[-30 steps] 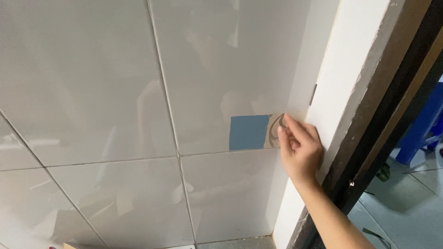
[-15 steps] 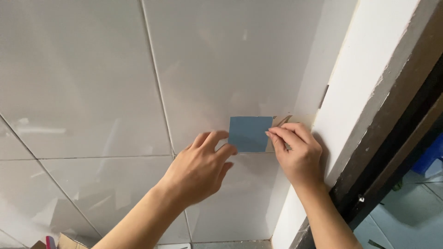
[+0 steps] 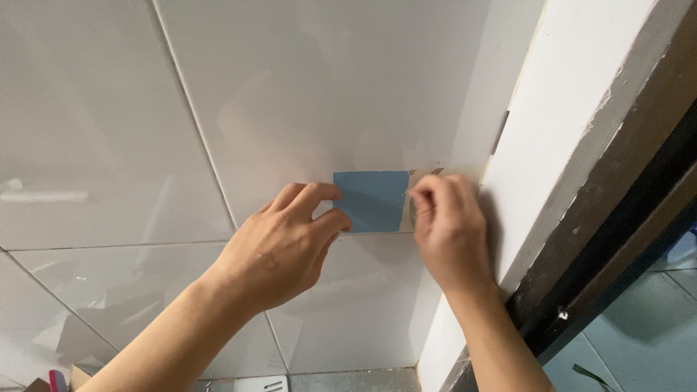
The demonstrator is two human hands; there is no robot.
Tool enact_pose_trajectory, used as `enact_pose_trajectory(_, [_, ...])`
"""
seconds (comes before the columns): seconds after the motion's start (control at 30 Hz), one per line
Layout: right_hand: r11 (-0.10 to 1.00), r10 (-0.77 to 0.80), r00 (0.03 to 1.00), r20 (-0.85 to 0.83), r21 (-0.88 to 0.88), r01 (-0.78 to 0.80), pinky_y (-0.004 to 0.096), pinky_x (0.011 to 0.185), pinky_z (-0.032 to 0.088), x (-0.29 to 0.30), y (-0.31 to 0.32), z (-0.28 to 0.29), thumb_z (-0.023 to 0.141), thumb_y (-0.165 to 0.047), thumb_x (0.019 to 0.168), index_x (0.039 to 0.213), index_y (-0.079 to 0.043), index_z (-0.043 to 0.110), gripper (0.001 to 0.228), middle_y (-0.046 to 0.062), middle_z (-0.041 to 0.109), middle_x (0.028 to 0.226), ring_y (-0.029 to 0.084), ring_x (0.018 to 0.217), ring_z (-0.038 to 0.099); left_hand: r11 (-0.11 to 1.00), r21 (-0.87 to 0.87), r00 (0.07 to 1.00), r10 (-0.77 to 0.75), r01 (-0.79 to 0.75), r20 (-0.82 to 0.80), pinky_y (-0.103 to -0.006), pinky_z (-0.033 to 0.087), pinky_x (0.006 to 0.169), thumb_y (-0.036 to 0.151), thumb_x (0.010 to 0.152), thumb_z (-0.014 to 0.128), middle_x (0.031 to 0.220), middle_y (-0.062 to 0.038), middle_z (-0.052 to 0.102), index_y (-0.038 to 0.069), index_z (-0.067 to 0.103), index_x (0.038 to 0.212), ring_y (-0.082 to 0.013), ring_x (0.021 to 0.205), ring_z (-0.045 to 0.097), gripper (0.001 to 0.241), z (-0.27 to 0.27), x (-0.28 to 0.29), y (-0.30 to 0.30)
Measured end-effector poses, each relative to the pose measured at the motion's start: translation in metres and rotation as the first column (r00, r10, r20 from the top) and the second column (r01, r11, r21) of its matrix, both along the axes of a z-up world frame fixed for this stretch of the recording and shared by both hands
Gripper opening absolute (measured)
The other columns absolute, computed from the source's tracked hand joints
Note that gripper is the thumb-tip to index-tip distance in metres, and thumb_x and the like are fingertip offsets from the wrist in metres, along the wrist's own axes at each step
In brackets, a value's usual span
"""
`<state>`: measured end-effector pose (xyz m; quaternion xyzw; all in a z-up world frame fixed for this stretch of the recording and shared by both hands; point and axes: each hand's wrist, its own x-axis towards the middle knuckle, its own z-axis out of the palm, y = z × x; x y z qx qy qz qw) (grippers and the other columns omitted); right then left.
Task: A person applies a small blue vinyl sticker to a tiled wall and then uses a utility knife to cut out a decorative pattern from another piece of vinyl.
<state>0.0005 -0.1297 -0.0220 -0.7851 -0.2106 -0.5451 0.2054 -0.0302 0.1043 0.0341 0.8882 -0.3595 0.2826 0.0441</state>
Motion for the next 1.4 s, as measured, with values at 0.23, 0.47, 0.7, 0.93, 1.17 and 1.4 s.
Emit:
enact_pose_trajectory(0.23, [0.993,-0.007,1.0,0.019,0.114,0.005,0.028,0.065,0.051,-0.021,0.012,0.005,0.081,0.005,0.088,0.103,0.001,0.068,0.02,0.009,0.066,0.099,0.017,0.077,0.06,0.995,-0.091,0.996,-0.026,0.033,0.08,-0.0372,0.058,0.085,0.011,0.088,0.073,0.121,-0.008,0.062,0.014,0.073,0.101,-0.0247,0.102,0.063,0.013,-0.005,0.004,-0.005])
enact_pose_trajectory(0.47, [0.996,-0.004,0.992,0.128,0.086,-0.007,0.03,0.068,0.048,-0.01,0.016,0.003,0.082,0.006,0.086,0.096,0.002,0.075,0.013,0.007,0.065,0.089,0.019,0.074,0.055,0.994,0.058,0.926,-0.107,0.092,0.362,-0.0354,0.048,0.084,0.008,0.089,0.071,0.113,-0.005,0.058,0.014,0.068,0.098,-0.0206,0.099,0.057,0.011,-0.008,0.023,-0.003])
enact_pose_trajectory(0.7, [0.991,-0.13,0.977,0.169,-0.014,0.134,0.031,0.061,0.041,0.003,0.016,-0.005,0.074,-0.001,0.096,0.093,-0.002,0.067,0.007,0.005,0.059,0.088,0.019,0.071,0.049,0.974,0.2,0.916,-0.177,0.11,0.359,-0.0343,0.047,0.088,0.014,0.094,0.068,0.11,-0.004,0.057,0.015,0.069,0.097,-0.0189,0.098,0.055,0.003,-0.008,0.036,0.008])
enact_pose_trajectory(0.93, [0.988,-0.147,0.981,0.13,-0.024,0.152,0.031,0.058,0.04,0.002,0.014,-0.004,0.075,0.0,0.096,0.095,-0.004,0.066,0.01,0.003,0.056,0.088,0.017,0.07,0.047,0.973,0.197,0.916,-0.188,0.123,0.355,-0.0336,0.046,0.085,0.015,0.094,0.069,0.109,-0.003,0.059,0.016,0.07,0.095,-0.0179,0.094,0.055,0.002,-0.008,0.038,0.009])
enact_pose_trajectory(1.17, [0.995,-0.101,0.99,0.1,-0.006,0.102,0.032,0.064,0.044,-0.003,0.015,-0.002,0.075,-0.003,0.096,0.097,-0.003,0.066,0.008,0.004,0.059,0.09,0.019,0.074,0.05,0.967,0.221,0.915,-0.201,0.128,0.349,-0.0341,0.045,0.083,0.017,0.096,0.067,0.108,-0.003,0.058,0.015,0.068,0.093,-0.0183,0.096,0.054,0.004,-0.007,0.038,0.013])
enact_pose_trajectory(1.4, [0.999,-0.035,0.995,0.096,0.019,0.034,0.031,0.07,0.046,-0.005,0.016,-0.003,0.079,0.005,0.091,0.096,0.001,0.07,0.011,0.007,0.064,0.093,0.019,0.075,0.051,0.965,0.228,0.929,-0.201,0.133,0.312,-0.0348,0.046,0.084,0.017,0.097,0.066,0.109,-0.003,0.059,0.015,0.069,0.094,-0.0184,0.098,0.055,0.005,-0.01,0.039,0.015])
